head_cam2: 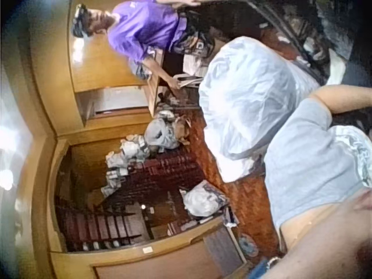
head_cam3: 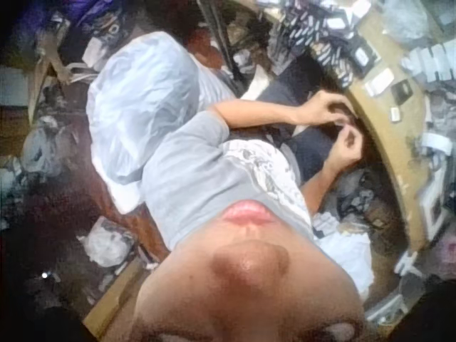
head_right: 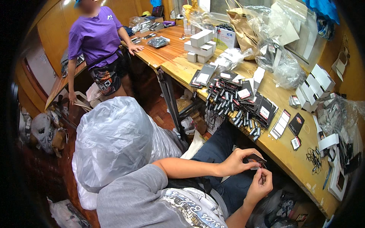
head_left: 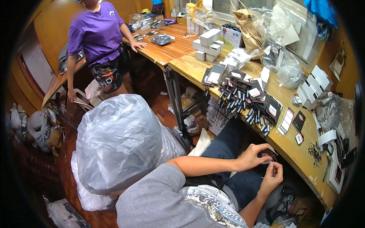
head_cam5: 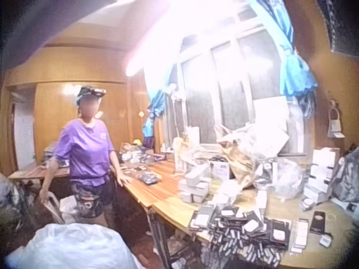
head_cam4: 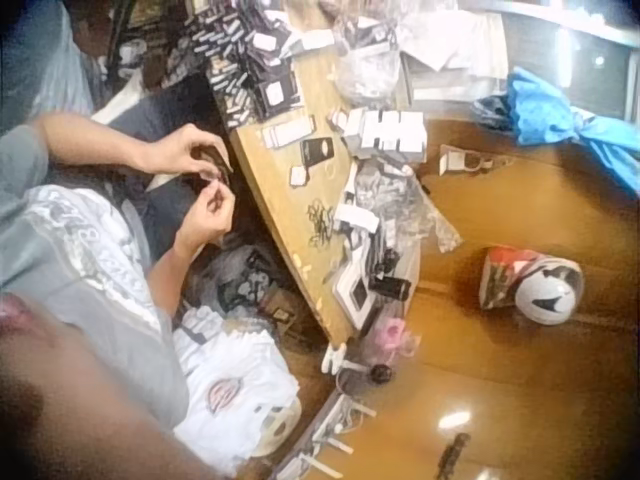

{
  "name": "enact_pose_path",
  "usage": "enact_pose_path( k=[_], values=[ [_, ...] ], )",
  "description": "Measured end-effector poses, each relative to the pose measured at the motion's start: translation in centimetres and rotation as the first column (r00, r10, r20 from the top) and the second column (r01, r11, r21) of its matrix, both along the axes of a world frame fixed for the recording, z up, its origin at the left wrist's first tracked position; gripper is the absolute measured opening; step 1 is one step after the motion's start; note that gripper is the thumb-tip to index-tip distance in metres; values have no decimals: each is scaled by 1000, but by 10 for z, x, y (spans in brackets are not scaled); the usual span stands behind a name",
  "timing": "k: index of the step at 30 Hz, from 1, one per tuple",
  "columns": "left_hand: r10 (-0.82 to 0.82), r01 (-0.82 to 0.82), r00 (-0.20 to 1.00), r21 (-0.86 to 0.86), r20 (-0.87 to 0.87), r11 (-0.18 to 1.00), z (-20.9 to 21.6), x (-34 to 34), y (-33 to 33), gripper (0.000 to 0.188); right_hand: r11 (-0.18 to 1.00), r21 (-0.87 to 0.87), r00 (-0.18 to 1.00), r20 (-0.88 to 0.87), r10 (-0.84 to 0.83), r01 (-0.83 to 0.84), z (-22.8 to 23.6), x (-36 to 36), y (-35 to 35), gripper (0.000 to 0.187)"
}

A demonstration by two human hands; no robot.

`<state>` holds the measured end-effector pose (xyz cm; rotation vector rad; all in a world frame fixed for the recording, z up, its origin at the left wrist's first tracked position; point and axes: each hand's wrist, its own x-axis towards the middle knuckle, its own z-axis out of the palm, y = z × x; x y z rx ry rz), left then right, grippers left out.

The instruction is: The person sits at a cluttered table and repeatedly assembles small keychains. They pick up a black tag and a small black device, attach the device to the tag, and place the finished item on a pile. The person handles stacks of tags and loose devices throughout the process.

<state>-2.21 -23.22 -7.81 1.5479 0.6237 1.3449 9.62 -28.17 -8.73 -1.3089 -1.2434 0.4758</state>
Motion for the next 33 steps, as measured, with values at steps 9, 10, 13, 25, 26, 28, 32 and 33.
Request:
enact_pose_path(
  k=[9,10,13,25,26,28,32,33],
  values=[
    [40,-39,999,33,-32,999,-6,0,2,21,1000,12,999,-36,-3,4,-2,2,-1,7],
    [40,-39,999,31,-34,999,-6,0,2,21,1000,19,1000,-21,-10,11,-2,2,-1,7],
    [21,-21,999,8,-24,1000,-5,-1,0,21,999,43,1000,-3,-11,11,-1,0,-2,6],
    [0,0,1000,-14,4,1000,-6,-1,-1,20,1000,-8,1000,0,21,-21,-4,-1,-3,2],
    [2,-2,1000,-20,-6,1000,-5,-1,-1,20,999,-22,1000,5,24,-24,-3,-1,-3,2],
    [7,-8,1000,-30,-26,1000,-4,-2,-2,20,998,-49,999,15,32,-31,-1,-2,-4,2],
    [22,-22,999,-3,-33,1000,-8,-1,-1,20,998,-45,999,30,36,-35,-2,-2,-4,2],
    [27,-27,999,1,-35,1000,-9,-1,-1,20,999,-35,999,33,33,-32,-2,-3,-4,2]
  ],
)
